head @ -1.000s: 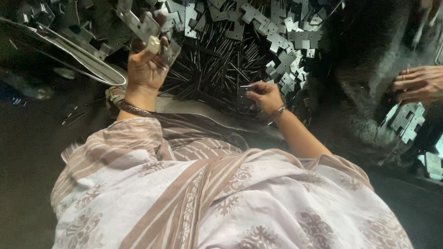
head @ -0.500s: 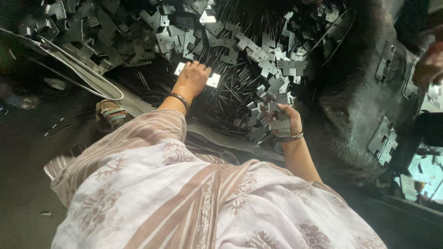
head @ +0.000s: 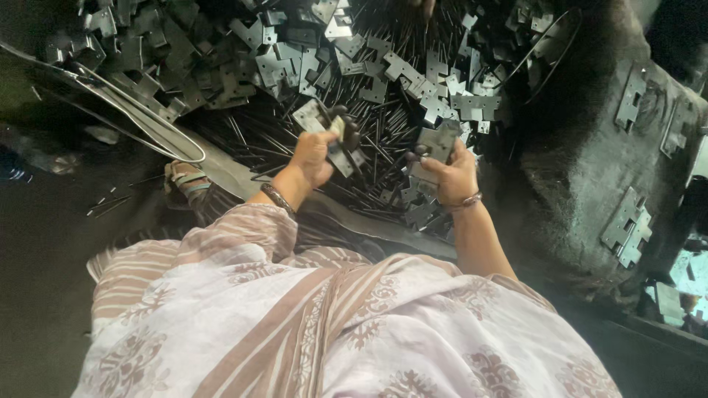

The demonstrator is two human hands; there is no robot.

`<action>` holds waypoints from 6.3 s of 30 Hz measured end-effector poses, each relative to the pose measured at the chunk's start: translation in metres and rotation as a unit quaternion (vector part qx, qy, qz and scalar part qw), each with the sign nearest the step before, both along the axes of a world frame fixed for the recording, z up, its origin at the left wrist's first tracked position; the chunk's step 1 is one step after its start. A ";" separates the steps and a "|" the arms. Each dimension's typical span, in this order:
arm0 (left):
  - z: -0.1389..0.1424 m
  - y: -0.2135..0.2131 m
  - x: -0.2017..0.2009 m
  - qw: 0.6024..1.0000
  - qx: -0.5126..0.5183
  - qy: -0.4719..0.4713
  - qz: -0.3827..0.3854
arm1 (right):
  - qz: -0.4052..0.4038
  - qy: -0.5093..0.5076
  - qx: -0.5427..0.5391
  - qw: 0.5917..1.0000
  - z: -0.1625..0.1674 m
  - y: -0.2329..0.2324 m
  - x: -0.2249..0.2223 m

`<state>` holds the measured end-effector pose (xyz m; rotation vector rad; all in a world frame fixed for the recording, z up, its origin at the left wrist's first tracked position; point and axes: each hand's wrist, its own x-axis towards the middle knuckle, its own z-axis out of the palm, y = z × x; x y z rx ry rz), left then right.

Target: The person sits on the floor and repeatedly picks up small metal brackets and pins from a large pile, separating them by hand. The person handles the parts one at a time, occasionally passing items to another person nearby.

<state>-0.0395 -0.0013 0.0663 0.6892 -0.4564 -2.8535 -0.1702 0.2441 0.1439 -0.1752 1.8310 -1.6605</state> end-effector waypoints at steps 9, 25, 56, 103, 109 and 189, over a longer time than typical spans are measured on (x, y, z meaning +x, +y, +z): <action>0.009 0.056 -0.004 0.986 0.083 -0.003 -0.142 | 0.330 0.453 0.057 0.826 0.018 -0.062 0.067; -0.012 -0.131 -0.045 0.614 -0.640 -0.454 -0.081 | -0.077 -0.103 -0.103 0.986 0.036 0.065 0.004; 0.112 0.030 0.073 0.547 -0.834 0.062 -0.047 | 0.181 0.397 0.391 0.810 0.027 0.093 -0.013; 0.097 -0.040 0.102 0.511 -0.857 -0.064 -0.031 | -0.204 0.141 -0.039 0.968 0.026 0.107 -0.028; 0.090 -0.055 0.117 0.848 -0.526 0.059 0.018 | -0.364 -0.147 -0.232 0.890 -0.008 0.118 -0.048; -0.043 -0.020 0.049 0.458 -0.852 -0.148 -0.207 | 0.303 0.329 0.271 0.852 0.026 0.064 0.011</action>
